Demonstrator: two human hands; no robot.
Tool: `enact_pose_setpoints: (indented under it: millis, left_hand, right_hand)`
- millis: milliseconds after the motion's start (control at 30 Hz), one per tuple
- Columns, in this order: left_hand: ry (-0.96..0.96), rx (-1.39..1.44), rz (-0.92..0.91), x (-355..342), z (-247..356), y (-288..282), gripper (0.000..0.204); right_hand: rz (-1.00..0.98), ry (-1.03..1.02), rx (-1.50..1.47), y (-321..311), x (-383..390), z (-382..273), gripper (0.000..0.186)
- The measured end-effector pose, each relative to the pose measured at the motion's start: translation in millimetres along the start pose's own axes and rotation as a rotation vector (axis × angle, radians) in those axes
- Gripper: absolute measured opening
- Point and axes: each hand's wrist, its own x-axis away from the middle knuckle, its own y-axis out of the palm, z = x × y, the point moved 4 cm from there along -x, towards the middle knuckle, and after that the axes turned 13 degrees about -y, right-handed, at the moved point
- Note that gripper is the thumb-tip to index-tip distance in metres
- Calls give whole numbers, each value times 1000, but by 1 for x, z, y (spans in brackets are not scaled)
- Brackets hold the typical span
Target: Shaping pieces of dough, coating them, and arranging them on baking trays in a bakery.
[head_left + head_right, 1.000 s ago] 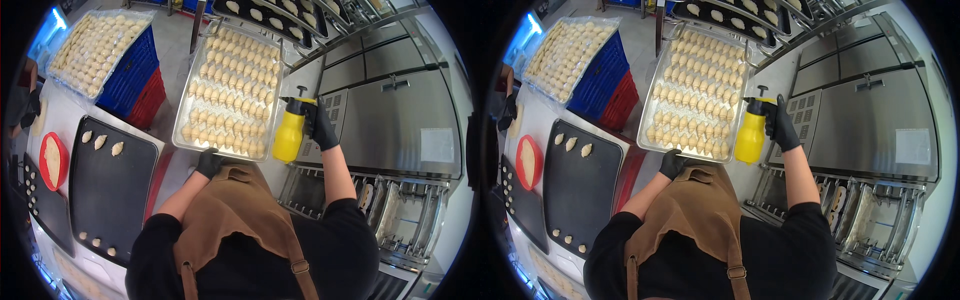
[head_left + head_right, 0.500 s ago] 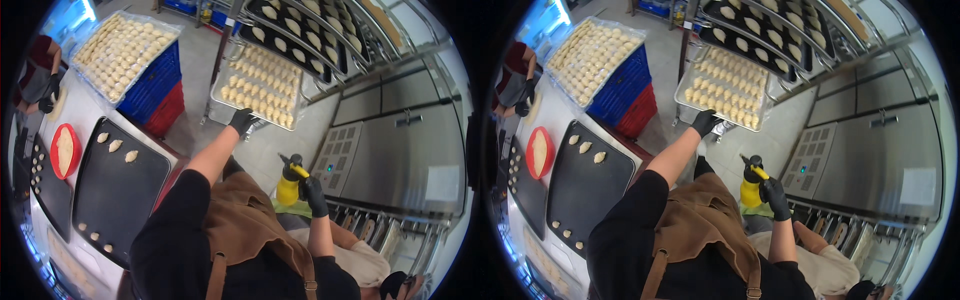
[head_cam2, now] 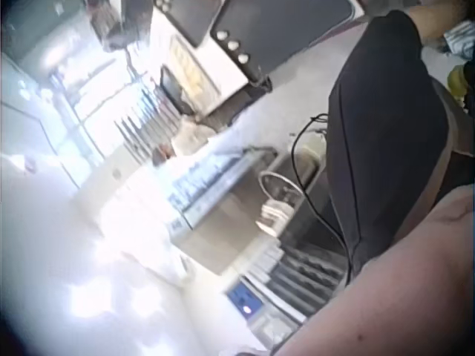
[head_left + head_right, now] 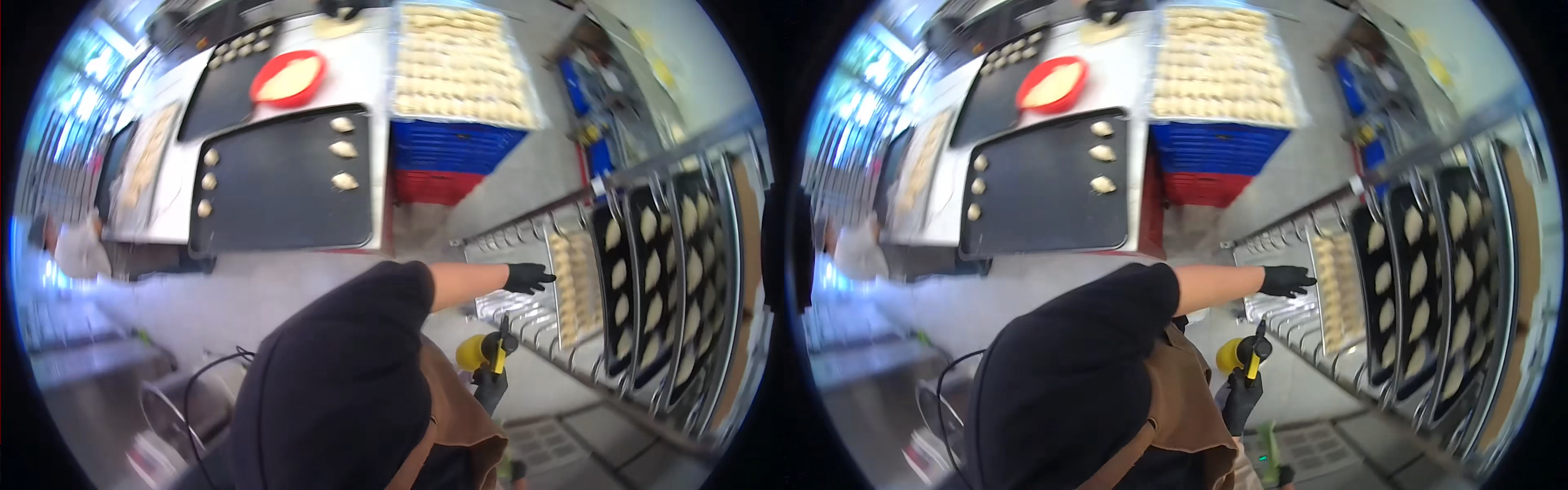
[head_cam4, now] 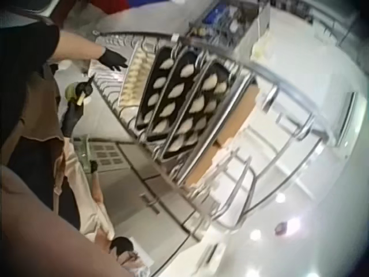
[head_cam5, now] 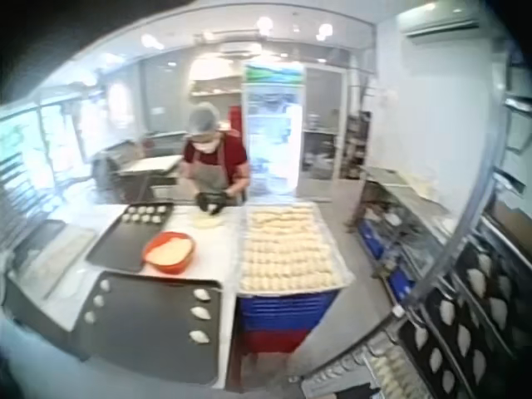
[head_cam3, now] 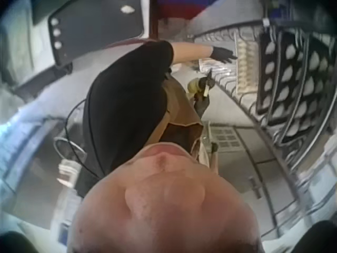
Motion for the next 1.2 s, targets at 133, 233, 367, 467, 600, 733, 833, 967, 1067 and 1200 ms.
enact_pose_setpoints:
  millis: [133, 233, 367, 467, 600, 733, 833, 967, 1067, 1200]
  left_hand:
    - [-288, 347, 175, 195, 101, -51, 68]
    - [-218, -306, 351, 314, 111, -47, 70]
    - [84, -246, 824, 424, 158, -12, 61]
    - [176, -82, 1356, 516, 210, -16, 54]
    - [274, -163, 1659, 660, 227, -67, 52]
    - [203, 206, 1514, 817, 180, -163, 44]
    - [268, 895, 761, 777, 198, -191, 68]
    - [-49, -262, 1234, 981, 165, -210, 36]
    - [-117, -932, 1752, 1023, 161, -239, 23]
    - [-246, -950, 1808, 1027, 120, -269, 22]
  right_hand:
    - [-111, 0, -172, -11, -53, -12, 10]
    - [-418, -107, -335, 35, -86, -69, 8]
    - [-998, -918, 100, 158, -66, -183, 18]
    - [-1143, -923, 104, 239, -25, -236, 31]
    - [-1085, -1134, -132, 323, 42, -291, 61]
    - [-1130, -959, -93, 388, 38, -264, 66]
    - [-876, -1189, -77, 421, 17, -196, 30]
    - [-408, -635, 101, 326, -19, -137, 30]
    - [-137, -601, 445, 247, -45, -69, 36]
    - [87, -365, 775, 114, -82, 8, 38]
